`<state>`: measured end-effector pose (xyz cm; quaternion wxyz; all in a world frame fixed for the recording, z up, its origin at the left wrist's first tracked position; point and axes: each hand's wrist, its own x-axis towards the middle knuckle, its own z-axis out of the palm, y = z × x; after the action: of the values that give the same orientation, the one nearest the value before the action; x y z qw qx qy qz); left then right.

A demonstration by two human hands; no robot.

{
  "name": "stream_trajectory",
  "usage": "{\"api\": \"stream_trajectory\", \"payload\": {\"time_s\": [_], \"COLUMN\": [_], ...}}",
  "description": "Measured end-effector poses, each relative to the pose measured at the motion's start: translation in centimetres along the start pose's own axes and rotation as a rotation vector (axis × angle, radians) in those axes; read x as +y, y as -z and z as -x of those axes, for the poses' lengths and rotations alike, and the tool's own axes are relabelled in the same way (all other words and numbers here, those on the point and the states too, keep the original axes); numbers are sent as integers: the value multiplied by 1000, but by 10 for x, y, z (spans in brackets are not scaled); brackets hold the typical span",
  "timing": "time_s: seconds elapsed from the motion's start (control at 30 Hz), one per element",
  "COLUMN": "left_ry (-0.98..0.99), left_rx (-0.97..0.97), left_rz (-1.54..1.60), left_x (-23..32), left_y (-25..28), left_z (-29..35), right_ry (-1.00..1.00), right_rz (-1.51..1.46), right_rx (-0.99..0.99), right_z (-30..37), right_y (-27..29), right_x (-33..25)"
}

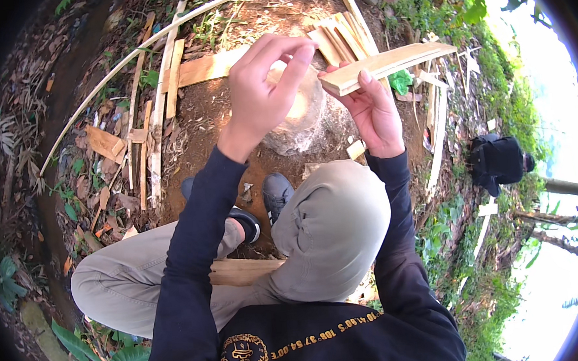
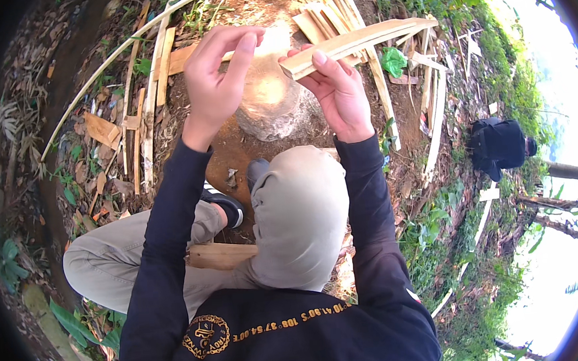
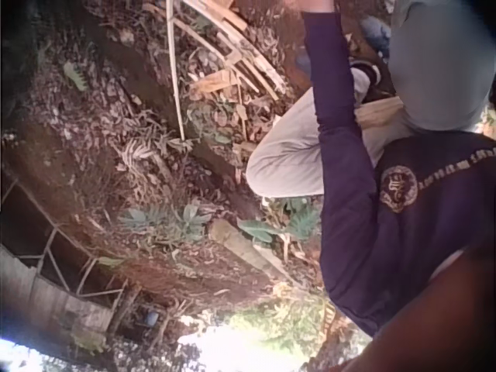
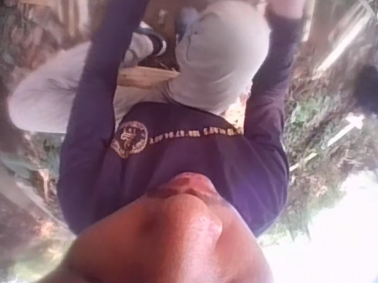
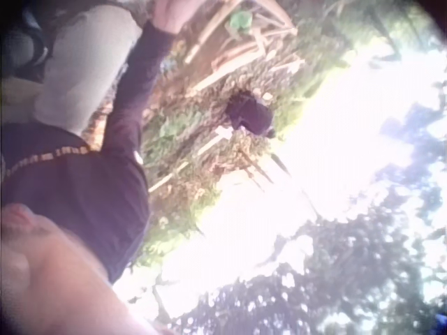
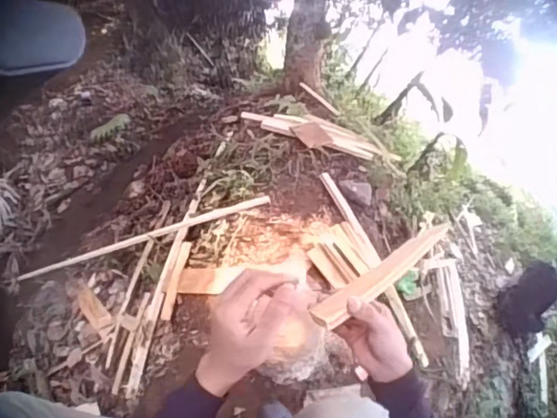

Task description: The person uses a red saw to cut a piece of wood into smaller pieces on a rock. They repeatedly pick up wood pieces, position them, and saw them, then place the cut pieces aside.

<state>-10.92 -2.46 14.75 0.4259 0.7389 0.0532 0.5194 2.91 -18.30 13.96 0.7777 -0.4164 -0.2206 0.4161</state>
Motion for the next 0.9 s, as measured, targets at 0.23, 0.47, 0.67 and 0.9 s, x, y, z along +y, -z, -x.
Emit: {"api": "stream_trajectory", "payload": {"time_s": [0.23, 0.47, 0.67, 0.9], "left_ry": [-373, -473, -620, -827], "left_rx": [19, 61, -26, -275], "left_rz": [-257, -227, -327, -433], "left_x": [40, 47, 51, 50], "left_y": [-10, -4, 17, 26], "left_z": [-1, -14, -17, -31], "right_ry": [111, 135, 145, -198], "right_rz": [-3, 49, 166, 68], "right_rx": [30, 56, 16, -93], "right_z": [17, 25, 28, 7], "right_y": [-47, -67, -76, 0], "right_x": [-40, -44, -45, -50]}}
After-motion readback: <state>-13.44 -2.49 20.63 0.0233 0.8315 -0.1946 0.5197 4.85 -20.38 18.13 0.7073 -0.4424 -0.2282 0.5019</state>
